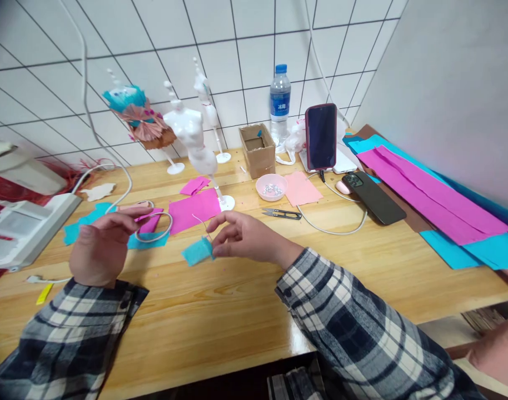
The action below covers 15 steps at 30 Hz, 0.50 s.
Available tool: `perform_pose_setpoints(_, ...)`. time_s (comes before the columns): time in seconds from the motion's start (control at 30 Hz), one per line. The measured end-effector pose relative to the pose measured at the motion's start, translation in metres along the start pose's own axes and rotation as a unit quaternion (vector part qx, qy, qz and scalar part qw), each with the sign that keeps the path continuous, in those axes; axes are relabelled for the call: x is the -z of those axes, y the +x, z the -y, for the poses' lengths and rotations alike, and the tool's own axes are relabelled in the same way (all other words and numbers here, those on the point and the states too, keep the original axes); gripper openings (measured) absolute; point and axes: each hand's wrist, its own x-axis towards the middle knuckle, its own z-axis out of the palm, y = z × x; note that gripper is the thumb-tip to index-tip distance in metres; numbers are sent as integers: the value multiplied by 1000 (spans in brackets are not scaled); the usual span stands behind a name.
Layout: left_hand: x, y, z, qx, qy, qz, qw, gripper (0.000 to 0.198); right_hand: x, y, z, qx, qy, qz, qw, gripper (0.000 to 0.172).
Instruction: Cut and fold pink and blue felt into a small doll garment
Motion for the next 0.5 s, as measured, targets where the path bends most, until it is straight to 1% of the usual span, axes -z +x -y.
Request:
perform_pose_setpoints(0.03,-8,-5,-1,-20,37,63,997,40,-4,-2,3,-14,4,49,999,38)
perform_pose_setpoints(0.07,-18,-11,-2,-33,73,137,987,47,-8,-3,5,-27,2,87,996,38)
perform_pose_setpoints(0.1,-28,-18,-1,-21,109,211,971,62,-11,-4,7,-35,-9,110,993,38)
perform_pose_setpoints(0.13,-37,-25,2,-9,143,273,951,78,-15,-5,9,-37,-28,117,992,37)
perform_pose_setpoints(0.17,-46,-32,5,4,177,318,931,85,-17,-5,11,-33,-55,112,992,36)
perform_pose_setpoints(0.2,-52,-37,8,11,202,340,919,86,-19,-6,12,-22,-84,96,992,34)
perform_pose_setpoints(0.27,-58,-45,16,9,251,338,907,79,-21,-6,15,7,-126,56,990,31)
perform_pose_setpoints(0.33,-58,-48,22,-9,304,321,897,70,-21,-6,16,26,-137,38,990,30)
perform_pose_setpoints(0.43,-55,-49,28,-43,372,300,877,62,-20,-7,18,39,-139,46,988,30)
perform_pose_setpoints(0.5,-54,-49,30,-52,390,296,870,55,-20,-9,17,43,-149,52,987,29)
